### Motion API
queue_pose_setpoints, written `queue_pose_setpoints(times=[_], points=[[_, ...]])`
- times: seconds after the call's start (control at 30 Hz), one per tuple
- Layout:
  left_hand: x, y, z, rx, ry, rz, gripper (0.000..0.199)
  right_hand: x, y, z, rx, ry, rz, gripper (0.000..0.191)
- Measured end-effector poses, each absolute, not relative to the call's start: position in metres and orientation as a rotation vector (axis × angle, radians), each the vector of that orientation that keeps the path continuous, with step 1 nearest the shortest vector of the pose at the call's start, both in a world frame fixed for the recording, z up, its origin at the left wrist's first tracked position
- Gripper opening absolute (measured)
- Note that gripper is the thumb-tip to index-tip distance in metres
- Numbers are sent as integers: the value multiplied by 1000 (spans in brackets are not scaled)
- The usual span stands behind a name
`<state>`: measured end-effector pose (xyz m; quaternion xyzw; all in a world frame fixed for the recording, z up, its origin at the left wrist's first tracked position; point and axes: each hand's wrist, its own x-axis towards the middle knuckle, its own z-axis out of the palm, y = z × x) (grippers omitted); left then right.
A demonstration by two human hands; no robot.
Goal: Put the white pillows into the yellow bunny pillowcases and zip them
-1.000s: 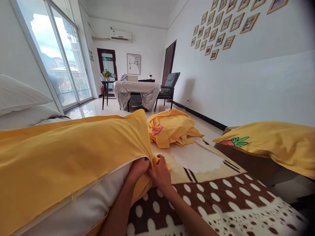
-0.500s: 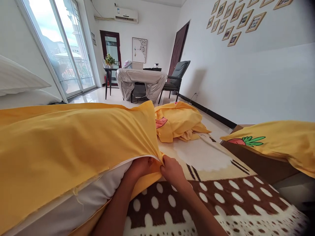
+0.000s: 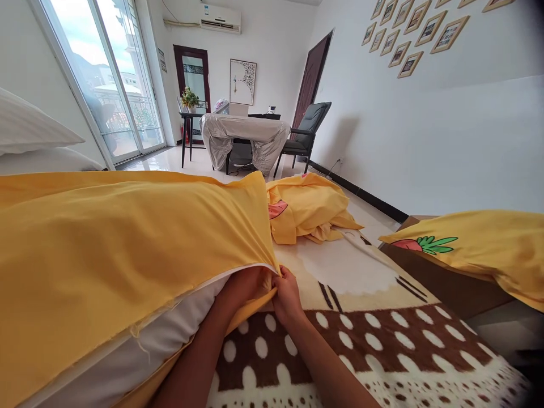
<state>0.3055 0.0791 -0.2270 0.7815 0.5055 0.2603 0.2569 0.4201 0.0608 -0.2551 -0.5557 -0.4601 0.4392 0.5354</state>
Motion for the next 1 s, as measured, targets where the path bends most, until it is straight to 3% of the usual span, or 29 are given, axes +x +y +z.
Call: queue_pose_setpoints(times=[0.3, 0.4, 0.67, 1.0], points=[[313, 77, -224, 2229, 1302, 621, 20, 424, 62, -254, -1309, -1093, 1074, 35], [308, 81, -227, 2197, 1411, 608, 24, 427, 62, -254, -1398, -1280, 936, 36], [301, 80, -230, 2215, 1385, 471, 10, 436, 62, -253, -1757, -1868, 419, 21], [305, 76, -229, 2240, 1364, 490, 19, 441, 71, -253, -1770, -1920, 453, 13]])
